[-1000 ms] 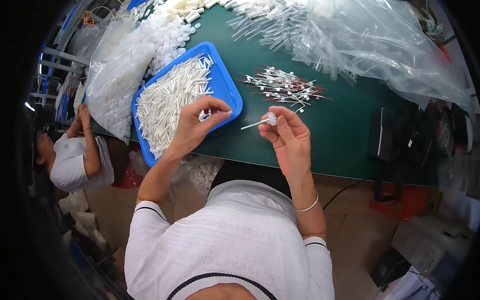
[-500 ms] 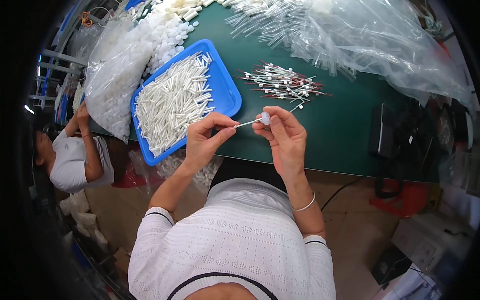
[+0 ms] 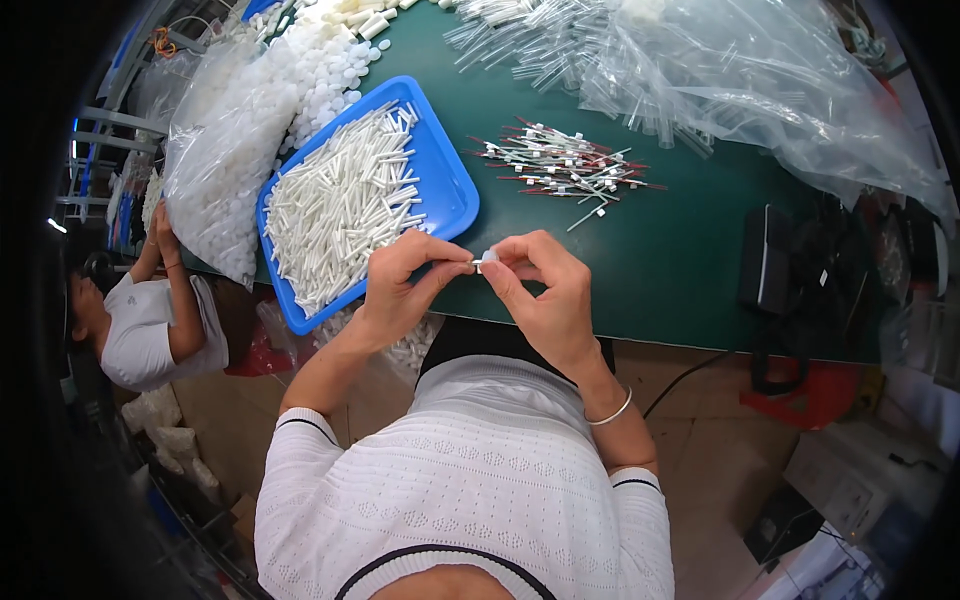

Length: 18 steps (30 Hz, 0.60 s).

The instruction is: Assembling plastic dropper components by inserting a thin tube and a rubber bulb into a plastic cap.

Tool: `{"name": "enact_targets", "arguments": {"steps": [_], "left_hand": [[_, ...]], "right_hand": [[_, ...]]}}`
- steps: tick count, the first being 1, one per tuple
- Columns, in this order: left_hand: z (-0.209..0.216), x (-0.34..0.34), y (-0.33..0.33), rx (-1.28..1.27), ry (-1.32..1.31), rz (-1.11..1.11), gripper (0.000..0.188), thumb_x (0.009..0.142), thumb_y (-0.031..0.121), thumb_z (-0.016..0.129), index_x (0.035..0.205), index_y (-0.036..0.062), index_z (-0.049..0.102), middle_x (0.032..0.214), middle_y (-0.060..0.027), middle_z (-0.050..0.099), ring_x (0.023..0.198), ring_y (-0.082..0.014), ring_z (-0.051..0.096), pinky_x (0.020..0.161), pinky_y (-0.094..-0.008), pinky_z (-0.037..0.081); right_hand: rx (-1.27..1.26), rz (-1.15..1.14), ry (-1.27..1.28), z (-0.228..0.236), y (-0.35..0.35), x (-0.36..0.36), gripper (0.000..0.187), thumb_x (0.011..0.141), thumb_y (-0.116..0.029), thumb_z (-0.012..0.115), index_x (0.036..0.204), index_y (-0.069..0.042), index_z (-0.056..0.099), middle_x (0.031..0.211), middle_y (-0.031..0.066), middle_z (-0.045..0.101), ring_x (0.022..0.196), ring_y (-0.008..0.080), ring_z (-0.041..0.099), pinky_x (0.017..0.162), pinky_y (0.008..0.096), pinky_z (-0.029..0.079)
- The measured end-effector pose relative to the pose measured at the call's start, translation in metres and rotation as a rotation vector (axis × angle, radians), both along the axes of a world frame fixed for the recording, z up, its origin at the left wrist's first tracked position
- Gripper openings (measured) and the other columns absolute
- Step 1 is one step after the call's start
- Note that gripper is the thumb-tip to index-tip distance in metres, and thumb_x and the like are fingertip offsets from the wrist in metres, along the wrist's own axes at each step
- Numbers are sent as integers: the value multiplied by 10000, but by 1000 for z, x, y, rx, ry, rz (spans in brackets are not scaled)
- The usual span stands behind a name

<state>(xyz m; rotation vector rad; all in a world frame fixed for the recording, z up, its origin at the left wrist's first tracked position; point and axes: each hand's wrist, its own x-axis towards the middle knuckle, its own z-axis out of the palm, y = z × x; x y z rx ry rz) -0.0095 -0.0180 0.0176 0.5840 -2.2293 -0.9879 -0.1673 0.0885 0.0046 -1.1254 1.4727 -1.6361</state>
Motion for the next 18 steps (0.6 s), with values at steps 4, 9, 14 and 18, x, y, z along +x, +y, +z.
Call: {"name": "enact_targets", "arguments": {"steps": [4,9,14,18], "left_hand": [[5,4,-4,-248,68,-204,202,724,-10,744,907,40,676,763,-61,662,686,-212,621,603,-307,461],[30,1,-25,129,-184,-425,305,821,95,709,1116,80,633,756,-53,658,677,-181,640,621,-299,484],[42,-18,-51,382,-406,-643,393,918,89,582,1298,88,483,754,-41,667,658,-183,663,615,-297,526],[31,-21,-52,8,-329,-596,501,909,263,605,1298,9,415,714,-83,604,602,-279,591,506,-375,439]], "right_hand": [[351,268,-296,0,-2,-10,227,908,-187,660,786,4,638,669,9,600,571,47,547,513,204,458],[209,308,-483,-8,0,-9,139,912,-87,631,955,44,621,804,65,650,687,108,638,615,222,536],[167,229,-547,-8,-6,-16,137,890,-40,647,974,60,606,826,95,659,704,143,661,638,251,565],[110,185,-565,-5,-13,-22,116,890,-41,649,947,52,611,817,88,656,698,141,662,633,255,565]]}}
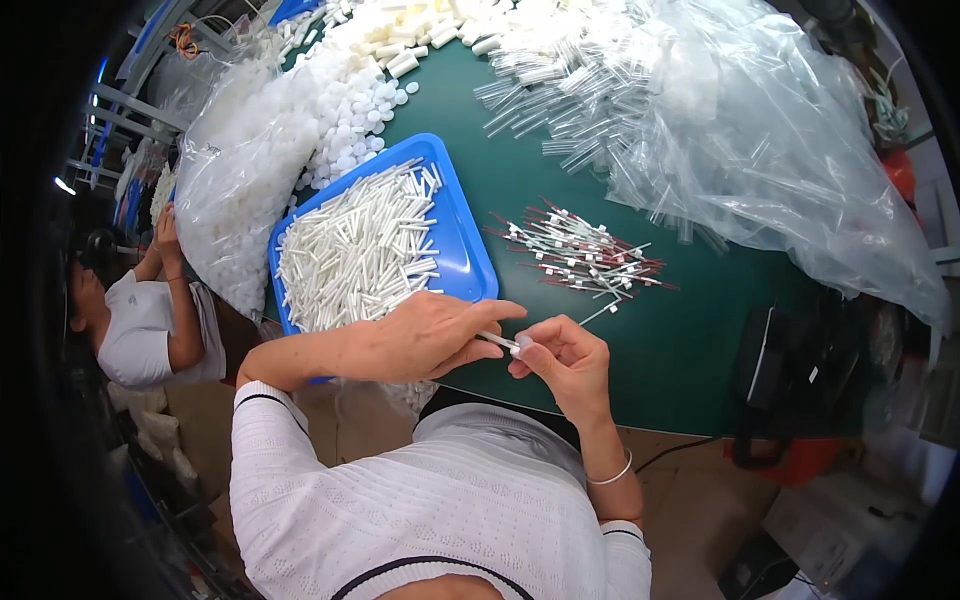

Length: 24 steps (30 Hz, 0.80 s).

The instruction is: Assembling plastic dropper components by inserting a thin tube and a rubber bulb into a plastic cap.

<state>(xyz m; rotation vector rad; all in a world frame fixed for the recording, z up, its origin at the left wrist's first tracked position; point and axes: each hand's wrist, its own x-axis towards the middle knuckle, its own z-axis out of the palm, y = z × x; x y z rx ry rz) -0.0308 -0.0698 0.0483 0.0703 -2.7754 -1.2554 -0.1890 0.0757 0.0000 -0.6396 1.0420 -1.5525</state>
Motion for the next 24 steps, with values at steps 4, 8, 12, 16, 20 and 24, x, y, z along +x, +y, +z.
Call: {"name": "enact_targets", "arguments": {"steps": [4,8,12,16,20,24], "left_hand": [[10,-11,-4,-108,-167,63,693,916,326,589,1444,15,266,1080,-167,592,935,-289,586,711,-384,463],[20,-27,-37,164,-44,107,710,873,286,655,1433,23,308,1135,-224,586,922,-331,622,799,-418,481],[-18,-54,-202,-539,244,868,134,877,120,592,941,30,668,884,-94,678,799,-236,652,716,-325,504],[-71,-22,-342,-1059,-124,991,133,823,134,601,862,57,703,872,-162,666,863,-328,637,762,-426,521],[-81,-23,-354,-928,-188,1016,186,756,190,679,866,41,705,900,-174,663,897,-326,634,769,-434,520],[-45,-34,-297,-920,89,908,213,752,190,679,880,30,620,872,-164,666,858,-317,645,693,-428,509]], "right_hand": [[-4,-35,-24,-3,-12,-1,112,892,-47,647,939,49,614,812,86,654,701,144,664,646,261,570],[8,-107,-67,-3,-18,-5,113,890,-31,639,967,42,603,870,104,657,760,166,673,661,278,580],[26,-302,-184,-17,-15,-25,165,898,-5,602,1059,-1,566,1057,115,619,837,152,646,688,261,587],[-70,-286,-262,-21,-5,-31,209,876,32,603,1079,-11,586,1151,97,583,910,139,615,683,252,562],[-42,-274,-231,-16,1,-21,284,870,35,605,1151,0,593,1096,93,603,858,125,602,666,264,539],[-16,-263,-130,-7,3,-13,235,889,-16,619,1121,13,593,989,87,625,751,113,595,622,249,516]]}}
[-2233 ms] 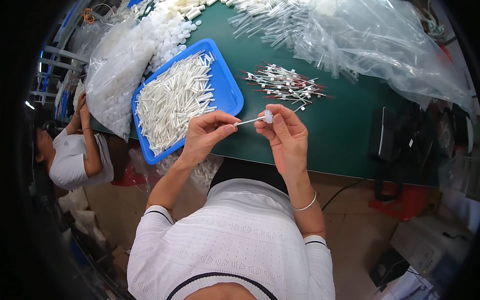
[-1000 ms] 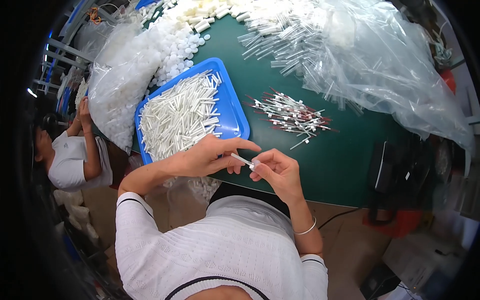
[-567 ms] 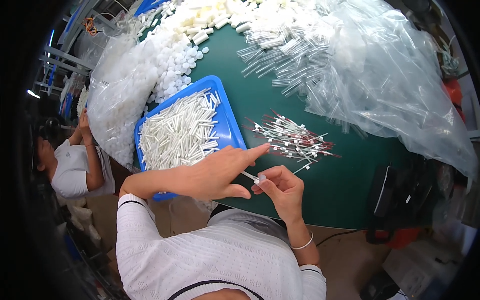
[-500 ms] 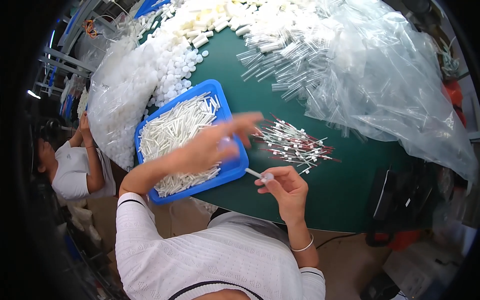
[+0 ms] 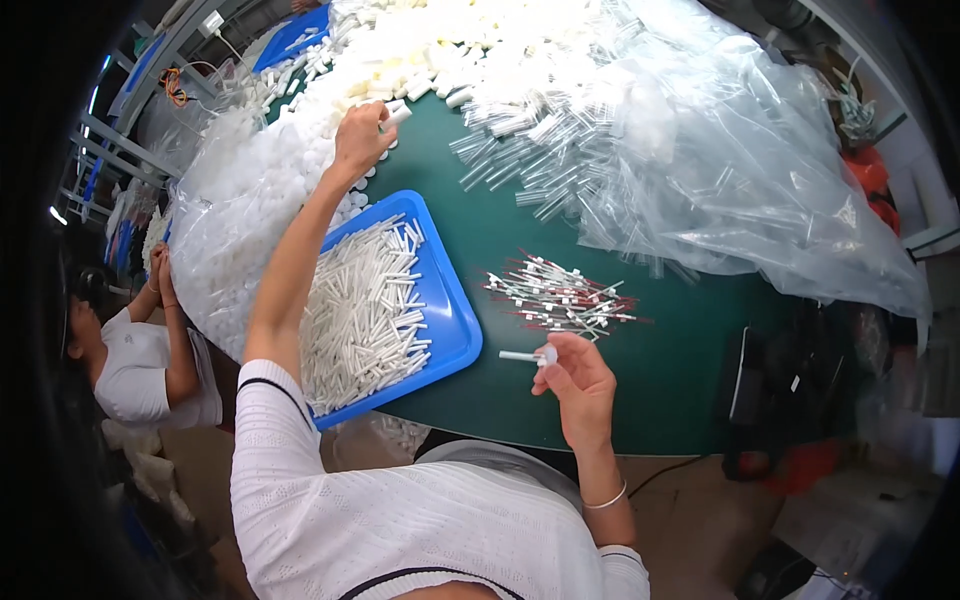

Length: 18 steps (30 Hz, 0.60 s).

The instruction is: Assembling plastic dropper components by inserting a thin tube and a rubber bulb into a plastic cap.

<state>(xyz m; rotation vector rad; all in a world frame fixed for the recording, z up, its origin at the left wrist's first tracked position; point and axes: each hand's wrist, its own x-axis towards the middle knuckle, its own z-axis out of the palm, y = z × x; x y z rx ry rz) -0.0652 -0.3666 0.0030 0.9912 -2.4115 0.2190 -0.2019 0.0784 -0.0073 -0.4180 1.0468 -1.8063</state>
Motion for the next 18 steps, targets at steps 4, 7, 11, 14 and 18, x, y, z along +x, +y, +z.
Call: {"name": "enact_targets", "arguments": {"steps": [4,7,11,14,18], "left_hand": [[42,6,163,479,144,-399,188,775,106,723,884,50,581,737,-97,607,646,-225,608,590,-323,489],[43,24,256,491,146,-635,292,714,36,740,923,58,538,823,-101,593,749,-292,607,633,-375,497],[40,32,300,484,278,-647,241,710,30,762,876,40,587,824,-88,620,707,-237,614,607,-326,496],[40,39,309,584,230,-612,165,733,47,720,852,49,605,840,-83,613,777,-257,607,632,-356,486],[39,38,317,410,200,-652,172,727,31,736,841,50,608,783,-88,599,657,-245,586,567,-328,467]], "right_hand": [[-26,-63,73,3,-13,-7,226,932,-114,598,1124,4,597,998,94,631,720,100,590,575,230,491],[-187,36,-2,8,-24,4,236,964,-153,548,1158,-20,569,1259,187,563,720,115,632,540,206,498],[-188,109,-103,8,-21,29,256,972,-202,546,1136,-6,539,1170,215,612,832,201,687,682,266,582],[-156,115,-104,5,-9,31,254,980,-203,524,1127,4,530,1166,242,606,899,238,687,731,285,590],[-132,142,-123,7,2,32,228,984,-159,509,1118,24,529,1192,267,585,935,253,680,764,298,592]]}}
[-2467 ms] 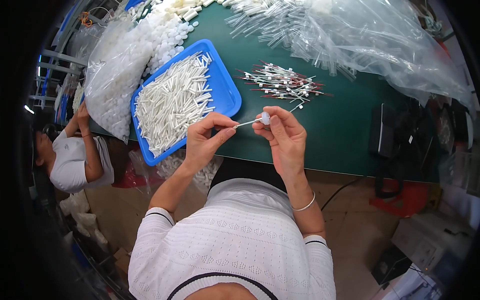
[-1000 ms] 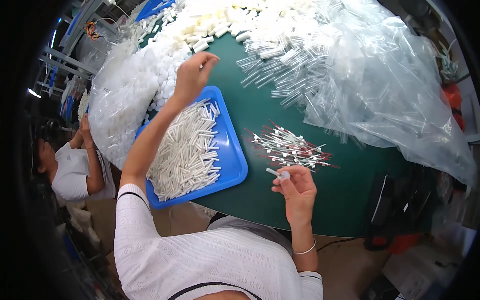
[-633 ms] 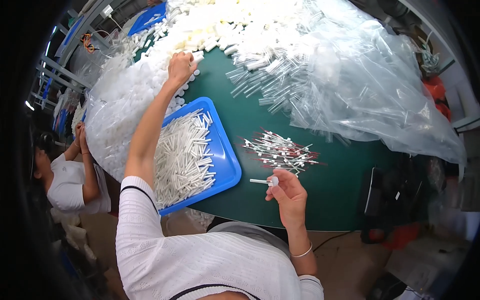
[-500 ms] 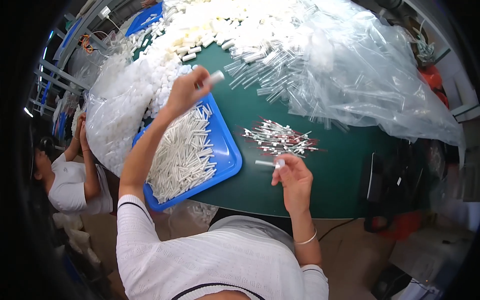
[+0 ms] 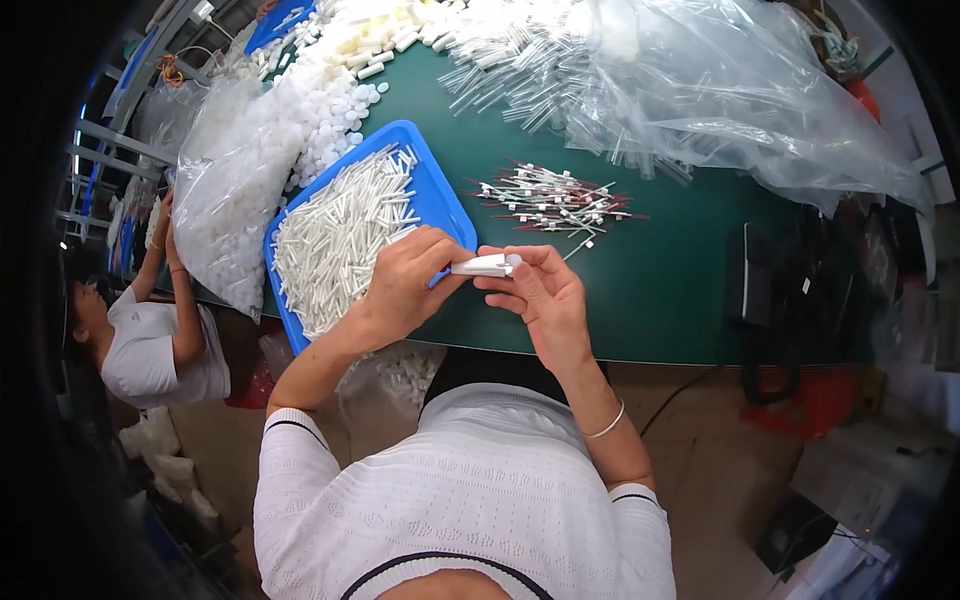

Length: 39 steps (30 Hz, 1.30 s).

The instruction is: Assembling plastic dropper components by inserting a thin tube and a rubber bulb into a plastic cap.

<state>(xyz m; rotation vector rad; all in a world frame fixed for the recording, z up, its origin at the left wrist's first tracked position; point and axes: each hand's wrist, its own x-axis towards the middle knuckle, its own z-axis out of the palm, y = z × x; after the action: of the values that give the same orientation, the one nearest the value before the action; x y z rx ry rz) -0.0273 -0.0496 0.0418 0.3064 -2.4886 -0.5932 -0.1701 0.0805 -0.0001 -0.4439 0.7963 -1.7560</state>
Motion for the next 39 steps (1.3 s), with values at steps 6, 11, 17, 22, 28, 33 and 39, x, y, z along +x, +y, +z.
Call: {"name": "enact_targets", "arguments": {"steps": [6,11,17,22,28,33,39], "left_hand": [[9,-2,14,-63,-89,11,215,740,30,727,913,43,602,784,-95,604,644,-252,581,568,-338,463],[17,1,19,322,-174,67,253,795,29,712,1023,14,605,832,-108,652,719,-203,638,628,-294,491],[3,-11,-12,767,-135,-186,208,841,51,686,1026,6,604,792,-50,643,722,-115,619,657,-260,493],[-21,-79,-123,-103,-56,290,122,845,125,655,834,4,665,796,-107,647,781,-236,630,715,-357,506],[-67,-112,-195,-282,-311,557,212,753,175,741,853,11,652,958,-156,623,958,-313,581,794,-406,493],[-24,-77,-137,331,-200,263,257,793,142,721,897,5,530,907,-146,641,864,-266,641,758,-342,511],[0,-18,-9,1022,-266,-315,336,964,108,535,1291,38,504,931,-13,575,864,-73,517,778,-228,431]], "right_hand": [[0,-24,174,-7,6,-6,215,930,-83,598,1099,32,532,1154,219,617,941,246,672,794,296,571],[-35,-100,277,-12,4,-2,239,889,-55,645,1101,18,563,1112,153,634,956,211,649,831,293,543],[-105,-462,1603,10,-2,-17,311,690,-55,764,982,-74,660,946,46,651,906,257,600,832,365,470],[108,-375,1327,13,8,-15,257,714,-51,751,941,-58,630,914,89,646,855,289,613,786,394,469],[78,-313,1501,16,23,-9,233,753,-46,717,969,-57,633,901,99,632,824,309,611,719,381,486],[139,-322,1308,21,34,-40,220,836,-8,651,1055,-31,651,923,95,644,799,216,620,713,286,483],[-6,-249,1152,20,23,-39,208,881,-46,628,1086,-27,657,908,79,638,779,167,584,704,266,464]]}}
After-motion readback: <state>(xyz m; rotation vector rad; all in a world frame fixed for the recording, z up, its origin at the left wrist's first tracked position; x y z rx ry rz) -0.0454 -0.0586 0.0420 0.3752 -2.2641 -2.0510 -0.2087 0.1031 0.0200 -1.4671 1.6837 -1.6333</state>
